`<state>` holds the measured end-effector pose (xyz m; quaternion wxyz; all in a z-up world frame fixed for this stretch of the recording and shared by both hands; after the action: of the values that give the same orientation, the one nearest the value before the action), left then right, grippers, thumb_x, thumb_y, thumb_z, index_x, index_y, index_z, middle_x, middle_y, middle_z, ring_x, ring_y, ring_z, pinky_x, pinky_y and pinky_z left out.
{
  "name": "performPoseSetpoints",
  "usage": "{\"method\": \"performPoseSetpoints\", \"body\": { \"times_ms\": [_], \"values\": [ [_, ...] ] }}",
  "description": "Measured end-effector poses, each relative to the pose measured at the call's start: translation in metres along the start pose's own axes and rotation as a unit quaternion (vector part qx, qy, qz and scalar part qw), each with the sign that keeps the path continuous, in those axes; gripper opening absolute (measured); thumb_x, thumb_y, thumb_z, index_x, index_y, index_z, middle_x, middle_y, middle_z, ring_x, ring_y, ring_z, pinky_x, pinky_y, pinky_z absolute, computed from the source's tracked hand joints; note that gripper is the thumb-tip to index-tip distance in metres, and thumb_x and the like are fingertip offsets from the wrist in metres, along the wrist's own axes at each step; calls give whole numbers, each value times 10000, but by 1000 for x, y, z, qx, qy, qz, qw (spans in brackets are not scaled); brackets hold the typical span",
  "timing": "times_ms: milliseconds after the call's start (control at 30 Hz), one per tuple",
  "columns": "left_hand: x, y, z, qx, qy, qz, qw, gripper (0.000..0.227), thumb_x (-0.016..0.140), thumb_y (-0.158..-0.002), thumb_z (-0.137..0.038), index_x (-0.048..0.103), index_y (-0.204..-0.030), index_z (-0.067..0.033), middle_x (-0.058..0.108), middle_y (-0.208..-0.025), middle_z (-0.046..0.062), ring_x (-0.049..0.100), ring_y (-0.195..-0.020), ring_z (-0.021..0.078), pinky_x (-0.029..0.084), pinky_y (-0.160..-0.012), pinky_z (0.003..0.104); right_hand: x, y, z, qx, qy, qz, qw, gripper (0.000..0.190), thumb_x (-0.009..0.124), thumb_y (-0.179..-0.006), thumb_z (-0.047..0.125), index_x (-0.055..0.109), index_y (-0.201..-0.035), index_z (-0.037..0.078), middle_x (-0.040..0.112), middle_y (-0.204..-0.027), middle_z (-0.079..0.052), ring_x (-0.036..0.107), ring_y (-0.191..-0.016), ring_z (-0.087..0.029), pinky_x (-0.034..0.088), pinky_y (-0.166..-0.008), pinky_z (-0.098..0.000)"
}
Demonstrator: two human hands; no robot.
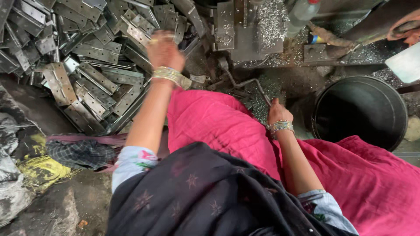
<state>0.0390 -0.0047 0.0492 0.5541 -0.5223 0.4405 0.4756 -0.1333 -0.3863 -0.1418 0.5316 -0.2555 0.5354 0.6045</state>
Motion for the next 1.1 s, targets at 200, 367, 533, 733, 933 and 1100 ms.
{"method": "performPoseSetpoints", "body": {
  "times_ms": [200, 367, 533, 733, 933, 1100],
  "values": [
    [10, -1, 77, 142, -112, 11, 983, 722, 789, -706, -388, 624, -1364, -142, 537, -1530, 120, 463, -1414, 353, 280, -1197, 594, 20, -13, -11, -8, -11, 10, 1000, 338, 374, -1063, 193, 478, -1363, 76, 722, -1064, -269, 702, -968, -458, 549, -789, -567],
    [23, -26, 102, 170, -30, 65, 983, 355, 676, -1038, -209, 602, -1383, -173, 525, -1593, 10, 419, -1498, 285, 346, -1238, 489, 10, -1, -8, -13, -9, 14, 1000, 358, 513, -991, 250, 498, -1313, 94, 730, -1046, -229, 700, -976, -440, 545, -795, -559],
    [13, -19, 100, 305, -179, -81, 932, 681, 740, -602, -355, 741, -1263, -192, 645, -1398, 18, 553, -1289, 267, 311, -1122, 536, -4, 2, 0, -3, -9, 8, 1000, 320, 543, -1002, 247, 520, -1290, 109, 737, -1031, -218, 712, -964, -429, 551, -785, -555],
    [4, -38, 94, 267, -47, -14, 962, 185, 606, -1062, -197, 764, -1158, -197, 730, -1336, 44, 628, -1283, 277, 346, -1191, 510, -1, 4, -5, -17, -22, -13, 1000, 307, 573, -981, 282, 533, -1220, 93, 740, -1025, -207, 705, -969, -429, 544, -779, -556],
    [-42, -58, 25, 262, -76, 5, 962, 254, 651, -903, -167, 773, -1124, -191, 769, -1034, 135, 702, -1046, 333, 444, -1030, 543, 7, -4, -9, 4, -34, -2, 999, 253, 549, -1023, 265, 566, -1206, 91, 742, -1019, -217, 709, -962, -430, 547, -784, -550],
    [-20, -21, -105, 168, 264, -6, 950, 294, 695, -796, -79, 741, -1086, -76, 719, -995, 238, 695, -933, 439, 555, -826, 524, 8, -4, -5, -4, -39, -17, 999, 274, 523, -1013, 270, 573, -1232, 114, 739, -1010, -212, 713, -939, -424, 553, -762, -545]
  ]
}}
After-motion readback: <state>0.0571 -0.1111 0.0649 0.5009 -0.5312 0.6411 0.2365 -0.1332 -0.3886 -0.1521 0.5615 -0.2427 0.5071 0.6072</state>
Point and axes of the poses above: each hand's wrist, its own y-axis away from the middle knuckle, its own x-axis out of the palm, z = x × y, the point moved 5 cm from there along -y, towards the middle knuckle
